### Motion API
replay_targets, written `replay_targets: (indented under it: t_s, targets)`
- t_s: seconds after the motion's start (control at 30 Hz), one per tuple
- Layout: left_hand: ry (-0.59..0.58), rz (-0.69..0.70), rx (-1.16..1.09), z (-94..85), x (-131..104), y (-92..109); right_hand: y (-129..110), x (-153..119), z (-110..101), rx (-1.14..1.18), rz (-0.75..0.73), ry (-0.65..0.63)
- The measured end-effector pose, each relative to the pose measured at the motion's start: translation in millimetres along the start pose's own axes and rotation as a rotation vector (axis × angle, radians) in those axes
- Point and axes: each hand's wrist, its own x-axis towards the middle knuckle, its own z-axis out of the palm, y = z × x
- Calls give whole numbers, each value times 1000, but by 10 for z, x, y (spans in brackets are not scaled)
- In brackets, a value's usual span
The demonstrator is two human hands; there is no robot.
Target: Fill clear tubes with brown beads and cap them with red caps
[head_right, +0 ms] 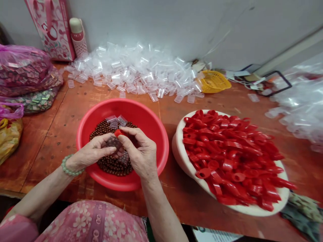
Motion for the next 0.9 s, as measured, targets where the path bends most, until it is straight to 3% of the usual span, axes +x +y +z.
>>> replay_targets:
  t_s: [0.17, 0.3, 0.57, 0.9]
  targets:
    - [3, 26, -156, -39, 2, -37, 0, 34, 23, -14, 2, 69]
    - [23, 66, -86, -13, -14, -5, 30, 45, 48, 7, 12, 154]
    - [87, 85, -7, -5, -3, 56, 83, 20, 84, -2, -13, 98]
    - [132, 128, 77, 32, -25, 7, 93, 8, 104, -27, -115, 124]
